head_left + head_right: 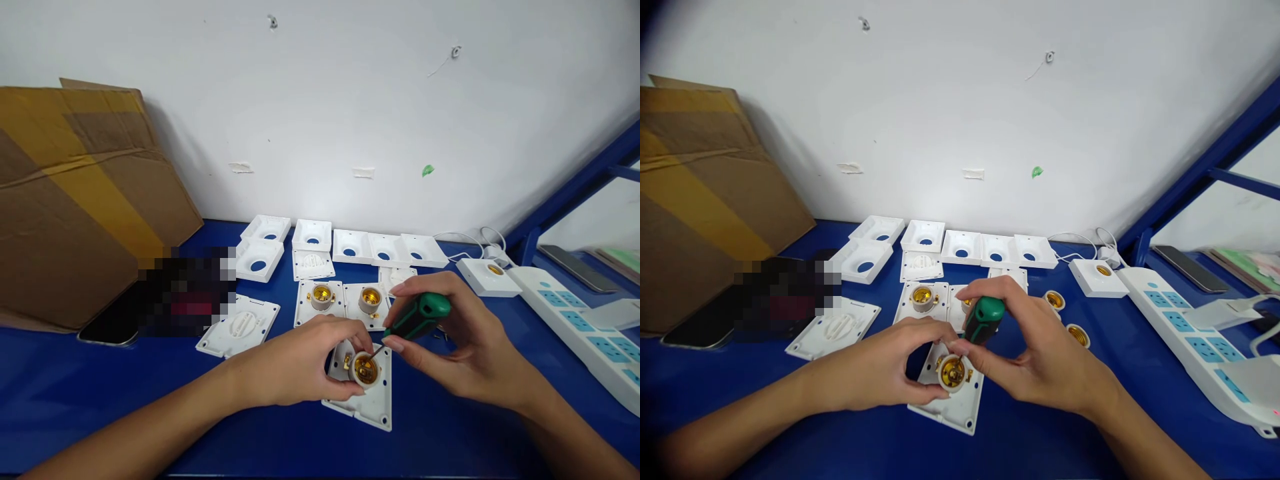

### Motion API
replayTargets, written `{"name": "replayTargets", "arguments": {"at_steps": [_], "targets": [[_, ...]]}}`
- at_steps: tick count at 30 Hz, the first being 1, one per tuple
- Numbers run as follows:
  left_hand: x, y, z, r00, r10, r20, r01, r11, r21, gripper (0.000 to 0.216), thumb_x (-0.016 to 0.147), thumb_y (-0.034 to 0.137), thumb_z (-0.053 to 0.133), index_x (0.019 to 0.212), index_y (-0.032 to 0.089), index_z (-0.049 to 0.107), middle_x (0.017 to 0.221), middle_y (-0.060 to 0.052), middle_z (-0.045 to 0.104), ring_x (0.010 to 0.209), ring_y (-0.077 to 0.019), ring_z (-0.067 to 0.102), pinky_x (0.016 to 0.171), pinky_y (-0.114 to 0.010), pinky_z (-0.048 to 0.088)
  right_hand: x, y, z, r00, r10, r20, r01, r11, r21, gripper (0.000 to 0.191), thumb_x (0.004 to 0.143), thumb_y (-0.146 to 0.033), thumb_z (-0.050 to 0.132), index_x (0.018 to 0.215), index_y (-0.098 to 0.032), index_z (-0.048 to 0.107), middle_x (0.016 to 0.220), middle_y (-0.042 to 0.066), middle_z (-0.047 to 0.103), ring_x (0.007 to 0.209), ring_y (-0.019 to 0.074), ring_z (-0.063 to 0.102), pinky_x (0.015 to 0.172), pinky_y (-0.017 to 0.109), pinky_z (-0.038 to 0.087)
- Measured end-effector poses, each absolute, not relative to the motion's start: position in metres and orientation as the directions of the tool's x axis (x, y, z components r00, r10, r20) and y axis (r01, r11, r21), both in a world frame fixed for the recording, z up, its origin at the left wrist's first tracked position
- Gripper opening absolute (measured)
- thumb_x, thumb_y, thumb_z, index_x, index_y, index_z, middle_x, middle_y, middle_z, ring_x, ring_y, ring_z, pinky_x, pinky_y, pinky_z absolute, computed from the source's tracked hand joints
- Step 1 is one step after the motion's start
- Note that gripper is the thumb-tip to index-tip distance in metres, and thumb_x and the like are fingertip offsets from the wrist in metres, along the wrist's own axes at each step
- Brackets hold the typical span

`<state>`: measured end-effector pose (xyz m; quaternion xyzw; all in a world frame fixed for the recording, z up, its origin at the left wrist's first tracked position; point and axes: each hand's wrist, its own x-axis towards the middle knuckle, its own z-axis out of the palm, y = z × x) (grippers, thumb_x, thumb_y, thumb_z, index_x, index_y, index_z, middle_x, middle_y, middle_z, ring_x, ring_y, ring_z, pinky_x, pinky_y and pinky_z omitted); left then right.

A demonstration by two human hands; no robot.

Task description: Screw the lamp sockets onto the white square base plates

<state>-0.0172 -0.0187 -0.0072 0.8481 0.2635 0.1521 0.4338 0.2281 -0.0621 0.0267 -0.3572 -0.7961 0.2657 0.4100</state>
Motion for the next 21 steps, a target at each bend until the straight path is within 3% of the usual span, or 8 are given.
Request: {"name": "replayTargets", "arguments": {"at_steps": [21], "targets": [[-0.018,-0.0199,-0.0057,0.807,0.59,-0.013,0.342,-0.45,0.825,0.034,0.084,0.029,0.086,0.114,0.025,0.07,0.116,-0.004,0.072,0.108,-0.026,0.066,0.094,-0.034,0.05,0.2288,-0.0641,0.0249,-0.442,0.773,0.455,0.347,0.615,-0.708,0.056,0.093,-0.013,0.074,0.138,-0.036,0.05,0.095,-0.001,0.072,0.081,0.0159,0.073,0.067,0.025,0.063]]}}
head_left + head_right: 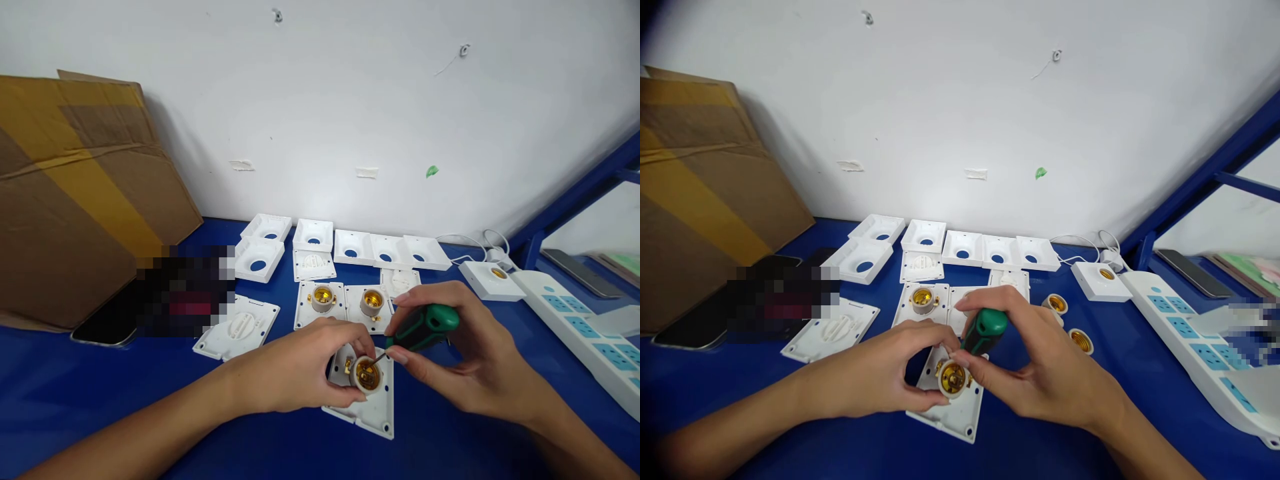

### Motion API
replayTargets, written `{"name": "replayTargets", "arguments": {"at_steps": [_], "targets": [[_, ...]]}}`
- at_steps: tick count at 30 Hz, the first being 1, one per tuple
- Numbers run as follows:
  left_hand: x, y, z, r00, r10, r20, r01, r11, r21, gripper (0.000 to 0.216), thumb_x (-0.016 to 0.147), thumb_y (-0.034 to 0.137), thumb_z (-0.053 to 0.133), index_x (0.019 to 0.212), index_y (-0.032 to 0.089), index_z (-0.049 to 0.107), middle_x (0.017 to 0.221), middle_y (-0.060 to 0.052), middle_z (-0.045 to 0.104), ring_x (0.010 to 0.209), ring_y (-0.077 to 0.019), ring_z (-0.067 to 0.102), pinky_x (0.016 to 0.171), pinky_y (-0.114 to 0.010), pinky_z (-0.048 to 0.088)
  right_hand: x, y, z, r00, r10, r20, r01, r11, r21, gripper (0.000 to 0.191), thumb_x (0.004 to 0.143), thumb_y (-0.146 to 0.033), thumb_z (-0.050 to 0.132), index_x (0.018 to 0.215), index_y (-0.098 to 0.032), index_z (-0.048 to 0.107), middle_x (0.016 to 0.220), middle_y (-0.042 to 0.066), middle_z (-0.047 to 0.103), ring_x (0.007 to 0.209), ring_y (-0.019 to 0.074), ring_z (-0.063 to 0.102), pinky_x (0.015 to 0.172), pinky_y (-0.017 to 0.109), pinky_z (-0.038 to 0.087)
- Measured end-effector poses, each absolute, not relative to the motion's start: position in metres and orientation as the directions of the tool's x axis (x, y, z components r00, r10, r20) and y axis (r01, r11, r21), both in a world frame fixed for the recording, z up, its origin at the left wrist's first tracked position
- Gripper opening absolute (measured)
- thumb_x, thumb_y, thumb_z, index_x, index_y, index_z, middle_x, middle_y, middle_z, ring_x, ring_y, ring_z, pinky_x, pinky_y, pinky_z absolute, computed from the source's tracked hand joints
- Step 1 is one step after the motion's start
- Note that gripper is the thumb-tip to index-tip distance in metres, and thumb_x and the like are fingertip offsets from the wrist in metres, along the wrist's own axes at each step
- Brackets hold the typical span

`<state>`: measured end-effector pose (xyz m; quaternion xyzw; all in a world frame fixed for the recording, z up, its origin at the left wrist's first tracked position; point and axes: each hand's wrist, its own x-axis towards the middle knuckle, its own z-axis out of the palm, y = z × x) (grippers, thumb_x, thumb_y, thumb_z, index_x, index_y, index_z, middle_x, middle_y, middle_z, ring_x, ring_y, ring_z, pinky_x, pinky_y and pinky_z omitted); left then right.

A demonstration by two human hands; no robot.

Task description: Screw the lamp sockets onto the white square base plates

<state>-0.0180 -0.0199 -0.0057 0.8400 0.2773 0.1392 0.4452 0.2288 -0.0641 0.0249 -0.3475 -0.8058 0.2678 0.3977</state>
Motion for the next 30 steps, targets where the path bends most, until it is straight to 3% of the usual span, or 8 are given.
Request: {"name": "replayTargets", "arguments": {"at_steps": [5,10,13,18,24,30], "targets": [[-0.0187,-0.018,-0.0046,0.815,0.579,-0.026,0.342,-0.445,0.828,0.034,0.084,0.029,0.086,0.113,0.025,0.069,0.115,-0.003,0.072,0.108,-0.026,0.065,0.093,-0.034,0.049,0.2297,-0.066,0.0291,-0.503,0.763,0.406,0.383,0.618,-0.687,0.061,0.096,-0.018,0.073,0.146,-0.04,0.045,0.108,0.0,0.074,0.092,0.0183,0.076,0.075,0.027,0.065],[-0.018,-0.017,-0.005,0.824,0.566,-0.016,0.325,-0.45,0.832,0.035,0.083,0.026,0.086,0.113,0.025,0.069,0.111,-0.002,0.072,0.106,-0.0251,0.064,0.092,-0.033,0.049,0.2277,-0.0624,0.0232,-0.458,0.717,0.526,0.461,0.697,-0.548,0.079,0.092,-0.021,0.08,0.156,-0.042,0.039,0.13,0.005,0.071,0.099,0.0218,0.074,0.082,0.035,0.066],[-0.0172,-0.0179,-0.0052,0.815,0.579,-0.015,0.334,-0.449,0.828,0.034,0.083,0.026,0.086,0.112,0.024,0.069,0.112,-0.003,0.071,0.107,-0.0255,0.065,0.093,-0.034,0.048,0.2272,-0.06,0.0237,-0.513,0.659,0.55,0.397,0.75,-0.529,0.076,0.094,-0.021,0.078,0.157,-0.041,0.039,0.127,0.003,0.072,0.11,0.0214,0.073,0.094,0.035,0.063],[-0.0167,-0.0165,-0.0052,0.827,0.562,0.005,0.304,-0.456,0.837,0.033,0.084,0.026,0.085,0.112,0.023,0.068,0.112,-0.003,0.072,0.105,-0.0247,0.065,0.096,-0.034,0.048,0.229,-0.0635,0.0308,-0.571,0.689,0.447,0.351,0.697,-0.625,0.069,0.1,-0.015,0.067,0.159,-0.035,0.037,0.128,0.003,0.07,0.113,0.0149,0.071,0.095,0.023,0.061],[-0.016,-0.0161,-0.0069,0.829,0.559,0.008,0.301,-0.458,0.837,0.034,0.082,0.026,0.086,0.111,0.023,0.068,0.109,-0.003,0.072,0.106,-0.0259,0.065,0.095,-0.034,0.048,0.2229,-0.0624,0.0279,-0.551,0.641,0.534,0.424,0.766,-0.483,0.059,0.101,-0.02,0.07,0.152,-0.033,0.044,0.127,0.001,0.072,0.109,0.0138,0.071,0.103,0.025,0.056],[-0.0161,-0.0177,-0.0078,0.829,0.56,-0.006,0.31,-0.45,0.837,0.035,0.082,0.025,0.086,0.112,0.024,0.068,0.116,-0.004,0.073,0.111,-0.0276,0.065,0.097,-0.036,0.048,0.2273,-0.0644,0.0321,-0.563,0.712,0.42,0.396,0.679,-0.619,0.074,0.1,-0.013,0.065,0.162,-0.036,0.033,0.132,0.003,0.069,0.118,0.0168,0.069,0.095,0.025,0.06]]}}
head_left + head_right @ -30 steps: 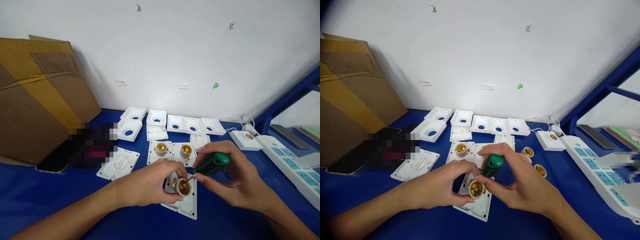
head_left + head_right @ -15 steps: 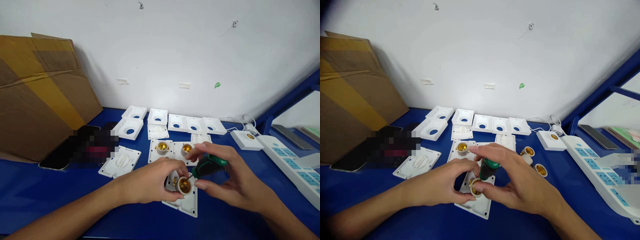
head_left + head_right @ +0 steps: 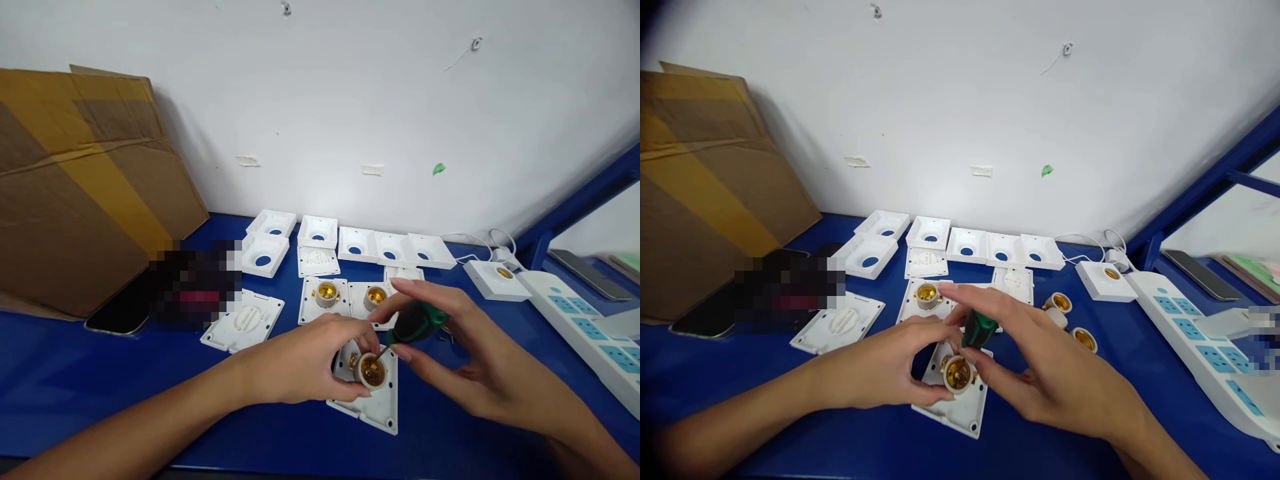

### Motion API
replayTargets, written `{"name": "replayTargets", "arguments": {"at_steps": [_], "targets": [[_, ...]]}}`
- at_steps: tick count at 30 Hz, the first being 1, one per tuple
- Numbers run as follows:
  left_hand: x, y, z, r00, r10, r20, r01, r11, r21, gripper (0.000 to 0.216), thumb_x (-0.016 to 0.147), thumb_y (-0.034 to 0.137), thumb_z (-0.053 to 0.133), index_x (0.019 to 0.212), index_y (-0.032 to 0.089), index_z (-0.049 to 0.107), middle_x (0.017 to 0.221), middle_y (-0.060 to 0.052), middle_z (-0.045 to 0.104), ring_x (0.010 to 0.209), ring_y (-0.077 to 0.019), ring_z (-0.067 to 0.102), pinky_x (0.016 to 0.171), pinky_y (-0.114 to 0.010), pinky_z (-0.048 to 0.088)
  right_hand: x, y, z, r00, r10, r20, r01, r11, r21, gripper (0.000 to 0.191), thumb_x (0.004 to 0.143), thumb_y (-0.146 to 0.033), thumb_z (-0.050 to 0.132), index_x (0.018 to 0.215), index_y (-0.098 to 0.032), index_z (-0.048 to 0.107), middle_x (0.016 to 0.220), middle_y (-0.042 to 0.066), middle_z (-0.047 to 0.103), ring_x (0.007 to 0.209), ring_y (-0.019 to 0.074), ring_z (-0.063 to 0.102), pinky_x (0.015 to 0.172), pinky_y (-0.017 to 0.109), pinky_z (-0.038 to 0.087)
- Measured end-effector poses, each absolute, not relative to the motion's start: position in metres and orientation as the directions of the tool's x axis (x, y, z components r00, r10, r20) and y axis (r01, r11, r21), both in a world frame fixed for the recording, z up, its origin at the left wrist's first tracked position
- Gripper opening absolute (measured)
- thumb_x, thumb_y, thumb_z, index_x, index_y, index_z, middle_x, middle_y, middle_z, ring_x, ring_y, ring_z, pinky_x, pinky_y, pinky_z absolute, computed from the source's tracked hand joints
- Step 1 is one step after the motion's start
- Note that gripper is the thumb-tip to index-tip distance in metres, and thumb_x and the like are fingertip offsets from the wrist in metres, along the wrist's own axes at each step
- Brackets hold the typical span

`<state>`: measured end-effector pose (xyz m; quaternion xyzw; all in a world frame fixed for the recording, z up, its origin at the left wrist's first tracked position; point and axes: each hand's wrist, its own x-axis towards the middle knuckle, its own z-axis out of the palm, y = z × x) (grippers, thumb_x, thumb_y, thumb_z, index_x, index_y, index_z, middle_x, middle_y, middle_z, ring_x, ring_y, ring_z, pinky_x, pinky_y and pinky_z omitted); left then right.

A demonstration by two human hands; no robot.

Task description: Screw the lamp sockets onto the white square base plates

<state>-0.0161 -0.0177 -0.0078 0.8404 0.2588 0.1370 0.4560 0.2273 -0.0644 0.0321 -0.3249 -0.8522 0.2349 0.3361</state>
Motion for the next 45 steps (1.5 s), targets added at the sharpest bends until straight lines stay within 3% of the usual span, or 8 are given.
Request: {"name": "replayTargets", "arguments": {"at_steps": [9,14,22,25,31,36,40,45], "targets": [[-0.012,-0.013,-0.007,0.855,0.518,0.014,0.274,-0.475,0.836,0.023,0.084,0.025,0.082,0.102,0.019,0.068,0.099,-0.003,0.072,0.094,-0.0238,0.068,0.078,-0.03,0.049,0.221,-0.072,0.038,-0.692,0.574,0.438,0.313,0.785,-0.534,0.061,0.102,-0.002,0.057,0.154,-0.031,0.043,0.114,0.001,0.067,0.099,0.0124,0.062,0.082,0.023,0.053],[-0.011,-0.014,-0.005,0.847,0.531,0.018,0.28,-0.475,0.835,0.025,0.085,0.026,0.082,0.105,0.018,0.069,0.103,-0.004,0.073,0.095,-0.0245,0.068,0.079,-0.031,0.049,0.218,-0.075,0.043,-0.705,0.576,0.414,0.363,0.795,-0.486,0.059,0.103,-0.003,0.054,0.154,-0.03,0.04,0.123,0.002,0.064,0.113,0.0115,0.06,0.097,0.02,0.05],[-0.009,-0.013,-0.003,0.854,0.52,0.011,0.262,-0.449,0.854,0.017,0.084,0.024,0.081,0.09,0.019,0.065,0.093,-0.002,0.071,0.089,-0.0228,0.067,0.079,-0.032,0.051,0.217,-0.072,0.03,-0.652,0.577,0.492,0.433,0.816,-0.383,0.047,0.104,-0.017,0.062,0.145,-0.03,0.045,0.103,0.002,0.063,0.086,0.0157,0.058,0.073,0.028,0.052],[-0.01,-0.015,-0.004,0.853,0.521,0.029,0.243,-0.445,0.862,0.022,0.085,0.021,0.08,0.103,0.019,0.068,0.104,-0.004,0.073,0.097,-0.0239,0.069,0.086,-0.033,0.052,0.22,-0.071,0.03,-0.647,0.568,0.51,0.462,0.823,-0.33,0.05,0.104,-0.02,0.064,0.149,-0.03,0.044,0.102,0.002,0.065,0.088,0.017,0.061,0.075,0.03,0.053],[-0.011,-0.016,-0.006,0.856,0.515,0.042,0.243,-0.474,0.846,0.026,0.087,0.025,0.079,0.11,0.02,0.068,0.106,-0.005,0.073,0.1,-0.0248,0.069,0.088,-0.034,0.053,0.225,-0.075,0.042,-0.678,0.602,0.421,0.379,0.778,-0.502,0.063,0.104,-0.008,0.053,0.159,-0.034,0.036,0.124,0.004,0.069,0.114,0.0183,0.065,0.09,0.029,0.057],[-0.01,-0.016,0.002,0.839,0.543,-0.017,0.311,-0.454,0.835,0.031,0.084,0.024,0.079,0.112,0.019,0.068,0.108,-0.006,0.074,0.098,-0.0259,0.068,0.084,-0.034,0.051,0.219,-0.076,0.04,-0.707,0.578,0.407,0.387,0.798,-0.461,0.069,0.104,-0.004,0.05,0.159,-0.04,0.032,0.111,0.002,0.062,0.098,0.0159,0.061,0.076,0.026,0.052],[-0.01,-0.02,0.0,0.833,0.553,0.018,0.284,-0.455,0.844,0.028,0.085,0.025,0.08,0.109,0.018,0.068,0.109,-0.006,0.074,0.099,-0.0257,0.069,0.087,-0.034,0.052,0.217,-0.073,0.032,-0.668,0.583,0.462,0.426,0.809,-0.404,0.057,0.108,-0.018,0.055,0.157,-0.038,0.032,0.103,0.002,0.059,0.086,0.0166,0.058,0.069,0.028,0.05],[-0.011,-0.019,-0.007,0.829,0.555,0.072,0.258,-0.492,0.831,0.032,0.086,0.026,0.083,0.114,0.021,0.067,0.111,-0.005,0.074,0.104,-0.0257,0.069,0.091,-0.034,0.052,0.224,-0.073,0.035,-0.641,0.617,0.457,0.474,0.786,-0.396,0.052,0.105,-0.036,0.063,0.151,-0.03,0.041,0.113,0.006,0.068,0.099,0.021,0.067,0.087,0.036,0.058]]}}
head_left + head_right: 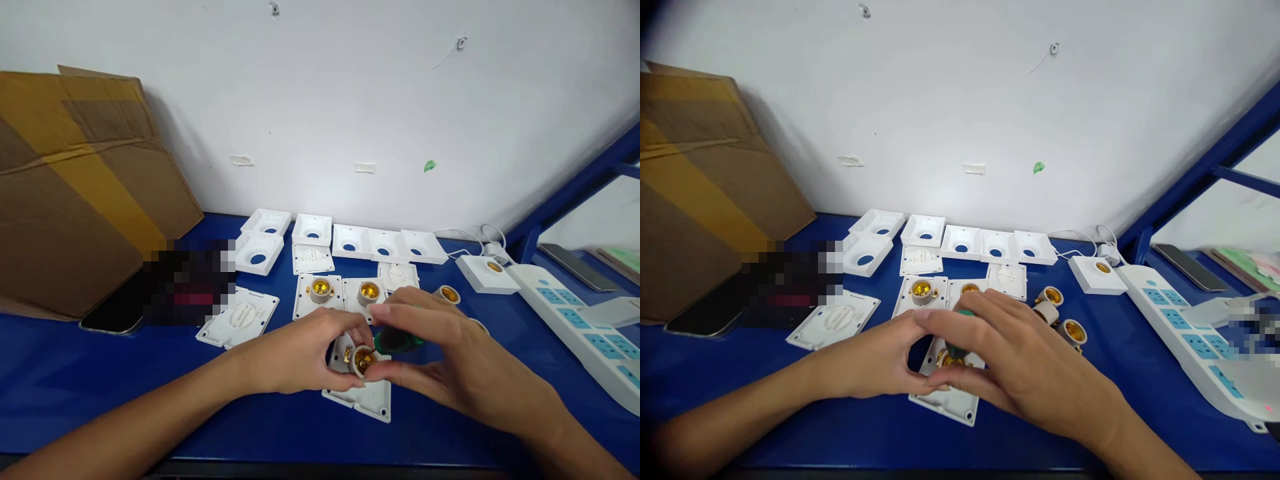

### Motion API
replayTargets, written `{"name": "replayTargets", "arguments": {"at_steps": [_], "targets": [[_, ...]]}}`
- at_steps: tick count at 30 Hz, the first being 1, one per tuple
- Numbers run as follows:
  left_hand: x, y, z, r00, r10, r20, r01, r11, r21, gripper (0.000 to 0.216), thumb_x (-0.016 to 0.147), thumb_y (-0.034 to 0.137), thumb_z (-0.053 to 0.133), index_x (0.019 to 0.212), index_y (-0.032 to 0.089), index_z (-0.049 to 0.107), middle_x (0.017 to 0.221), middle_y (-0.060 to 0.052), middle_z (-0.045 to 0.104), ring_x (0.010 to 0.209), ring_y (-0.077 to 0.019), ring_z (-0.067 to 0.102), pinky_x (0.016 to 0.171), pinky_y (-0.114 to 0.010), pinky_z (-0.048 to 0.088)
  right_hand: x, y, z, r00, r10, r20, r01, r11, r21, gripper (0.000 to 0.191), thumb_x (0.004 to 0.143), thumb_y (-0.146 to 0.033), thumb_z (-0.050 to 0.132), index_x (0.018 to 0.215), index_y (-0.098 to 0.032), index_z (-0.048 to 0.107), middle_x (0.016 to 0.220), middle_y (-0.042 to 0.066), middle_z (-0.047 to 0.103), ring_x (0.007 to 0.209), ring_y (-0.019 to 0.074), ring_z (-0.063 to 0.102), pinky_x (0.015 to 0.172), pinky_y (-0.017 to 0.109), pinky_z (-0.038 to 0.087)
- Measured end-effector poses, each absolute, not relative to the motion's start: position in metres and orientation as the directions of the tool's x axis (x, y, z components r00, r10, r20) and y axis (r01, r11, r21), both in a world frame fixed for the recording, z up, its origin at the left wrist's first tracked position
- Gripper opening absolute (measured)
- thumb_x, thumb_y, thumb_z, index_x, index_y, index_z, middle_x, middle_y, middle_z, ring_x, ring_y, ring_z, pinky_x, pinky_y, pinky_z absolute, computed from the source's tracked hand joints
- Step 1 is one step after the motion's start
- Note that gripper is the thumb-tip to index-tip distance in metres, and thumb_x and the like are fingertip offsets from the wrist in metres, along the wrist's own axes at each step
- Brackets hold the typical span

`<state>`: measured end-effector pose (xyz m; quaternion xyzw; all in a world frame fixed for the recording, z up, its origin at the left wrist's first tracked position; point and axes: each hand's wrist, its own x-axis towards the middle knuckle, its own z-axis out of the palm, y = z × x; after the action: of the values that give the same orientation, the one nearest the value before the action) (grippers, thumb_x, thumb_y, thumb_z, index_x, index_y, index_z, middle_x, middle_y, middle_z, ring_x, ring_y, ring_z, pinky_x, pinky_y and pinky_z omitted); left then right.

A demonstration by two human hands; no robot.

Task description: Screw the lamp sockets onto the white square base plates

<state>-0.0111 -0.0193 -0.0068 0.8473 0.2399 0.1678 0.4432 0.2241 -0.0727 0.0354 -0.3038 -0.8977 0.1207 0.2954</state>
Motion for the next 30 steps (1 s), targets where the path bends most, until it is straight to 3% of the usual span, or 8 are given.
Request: {"name": "replayTargets", "arguments": {"at_steps": [4,9,14,18,24,28,30], "targets": [[-0.012,-0.017,-0.007,0.85,0.52,0.087,0.221,-0.503,0.836,0.033,0.084,0.022,0.085,0.111,0.021,0.066,0.108,-0.003,0.073,0.102,-0.0238,0.068,0.091,-0.032,0.051,0.23,-0.075,0.043,-0.647,0.644,0.409,0.449,0.754,-0.479,0.066,0.104,-0.019,0.061,0.161,-0.032,0.03,0.143,0.006,0.065,0.128,0.0191,0.064,0.108,0.031,0.053],[-0.012,-0.019,-0.007,0.822,0.568,0.048,0.292,-0.492,0.82,0.034,0.084,0.026,0.086,0.111,0.02,0.067,0.11,-0.005,0.071,0.103,-0.0247,0.068,0.089,-0.033,0.051,0.229,-0.073,0.04,-0.623,0.649,0.437,0.426,0.75,-0.507,0.06,0.1,-0.017,0.07,0.151,-0.033,0.044,0.125,0.0,0.073,0.108,0.0142,0.071,0.096,0.025,0.057],[-0.011,-0.019,-0.006,0.828,0.555,0.078,0.268,-0.514,0.815,0.032,0.083,0.022,0.085,0.109,0.02,0.067,0.106,-0.003,0.072,0.098,-0.0229,0.069,0.089,-0.032,0.051,0.228,-0.07,0.033,-0.588,0.673,0.449,0.446,0.732,-0.515,0.076,0.099,-0.018,0.072,0.162,-0.036,0.032,0.134,0.002,0.07,0.107,0.0151,0.07,0.098,0.028,0.057],[-0.011,-0.019,-0.006,0.835,0.543,0.092,0.248,-0.52,0.817,0.03,0.085,0.024,0.085,0.109,0.021,0.067,0.107,-0.003,0.073,0.101,-0.0243,0.069,0.091,-0.034,0.052,0.231,-0.07,0.032,-0.6,0.614,0.513,0.369,0.781,-0.504,0.084,0.097,-0.013,0.073,0.164,-0.041,0.03,0.128,0.002,0.073,0.106,0.0181,0.072,0.092,0.032,0.061],[-0.011,-0.019,-0.009,0.844,0.527,0.097,0.235,-0.526,0.817,0.029,0.088,0.023,0.083,0.111,0.02,0.066,0.11,-0.005,0.073,0.105,-0.0247,0.069,0.094,-0.035,0.051,0.236,-0.077,0.037,-0.619,0.685,0.386,0.441,0.709,-0.55,0.075,0.099,-0.015,0.067,0.163,-0.039,0.034,0.144,0.004,0.068,0.125,0.0225,0.069,0.103,0.038,0.061],[-0.011,-0.017,-0.008,0.842,0.534,0.08,0.256,-0.525,0.812,0.031,0.086,0.026,0.085,0.11,0.021,0.066,0.108,-0.004,0.072,0.101,-0.0239,0.068,0.089,-0.033,0.051,0.232,-0.074,0.034,-0.592,0.669,0.45,0.389,0.726,-0.567,0.067,0.096,-0.016,0.073,0.154,-0.038,0.046,0.128,0.003,0.075,0.111,0.0223,0.074,0.09,0.035,0.066],[-0.011,-0.016,-0.007,0.846,0.528,0.071,0.255,-0.519,0.816,0.03,0.086,0.025,0.084,0.109,0.021,0.066,0.107,-0.004,0.072,0.1,-0.0237,0.069,0.088,-0.033,0.051,0.23,-0.072,0.033,-0.58,0.672,0.461,0.401,0.728,-0.556,0.07,0.095,-0.016,0.076,0.153,-0.039,0.045,0.126,0.003,0.076,0.106,0.0215,0.076,0.089,0.035,0.066]]}}
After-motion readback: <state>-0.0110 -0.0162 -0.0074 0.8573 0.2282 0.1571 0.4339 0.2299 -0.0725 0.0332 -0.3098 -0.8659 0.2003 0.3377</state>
